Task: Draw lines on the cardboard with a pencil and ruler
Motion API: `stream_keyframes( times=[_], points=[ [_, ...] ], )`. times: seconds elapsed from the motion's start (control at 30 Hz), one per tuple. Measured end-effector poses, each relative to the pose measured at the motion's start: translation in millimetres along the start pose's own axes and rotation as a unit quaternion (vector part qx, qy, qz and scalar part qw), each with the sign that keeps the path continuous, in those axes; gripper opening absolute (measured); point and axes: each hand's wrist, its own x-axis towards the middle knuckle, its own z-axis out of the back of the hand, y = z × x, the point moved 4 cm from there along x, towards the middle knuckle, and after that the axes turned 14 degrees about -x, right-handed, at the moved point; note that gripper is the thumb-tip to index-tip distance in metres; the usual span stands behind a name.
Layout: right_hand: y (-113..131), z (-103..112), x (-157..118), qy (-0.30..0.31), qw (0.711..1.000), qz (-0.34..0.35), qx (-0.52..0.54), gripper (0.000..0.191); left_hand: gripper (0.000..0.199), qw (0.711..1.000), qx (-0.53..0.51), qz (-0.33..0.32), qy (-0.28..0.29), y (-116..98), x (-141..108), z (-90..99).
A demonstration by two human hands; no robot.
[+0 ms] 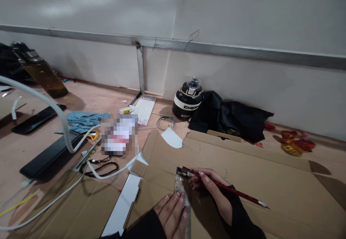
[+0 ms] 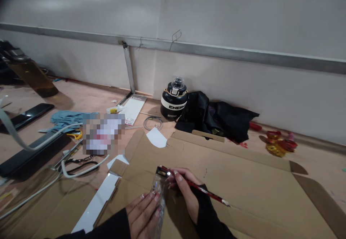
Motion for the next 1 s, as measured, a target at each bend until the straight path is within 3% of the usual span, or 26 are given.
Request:
stream_keyframes(
  times=[0.1, 0.27, 0.43, 0.63, 0.77, 1.0],
  points=[
    [-0.1, -0.2, -0.1, 0.004, 1.0, 0.001, 0.0, 0.032, 0.032, 1.0, 0.01, -0.002, 0.03, 2.0, -2.7, -2.1],
    [1.4, -0.7, -0.7, 0.004, 1.0, 0.005, 0.003, 0.029, 0.028, 1.0, -0.012, 0.017, 0.0, 3.0, -5.3, -2.2],
    [4.5, -0.9, -0.3, 0.003, 1.0, 0.008, -0.004, 0.032, 0.026, 0.999, 0.001, -0.014, 0.048, 2.1, -3.5, 0.7],
    [5.9, -1.4, -1.1, 0.002, 1.0, 0.0, -0.026, 0.038, 0.037, 1.0, -0.026, 0.007, -0.003, 2.9, -1.1, 3.4],
    [9.4, 1.3, 2.6, 0.013, 1.0, -0.015, -0.024, 0.039, 0.035, 0.999, -0.017, -0.016, -0.022, 0.9, 6.0, 7.6],
    [17.6, -0.9, 23.3, 0.013, 1.0, -0.009, -0.022, 0.041, 0.032, 0.998, -0.04, 0.01, -0.045, 1.4, 14.0, 10.5]
  ],
)
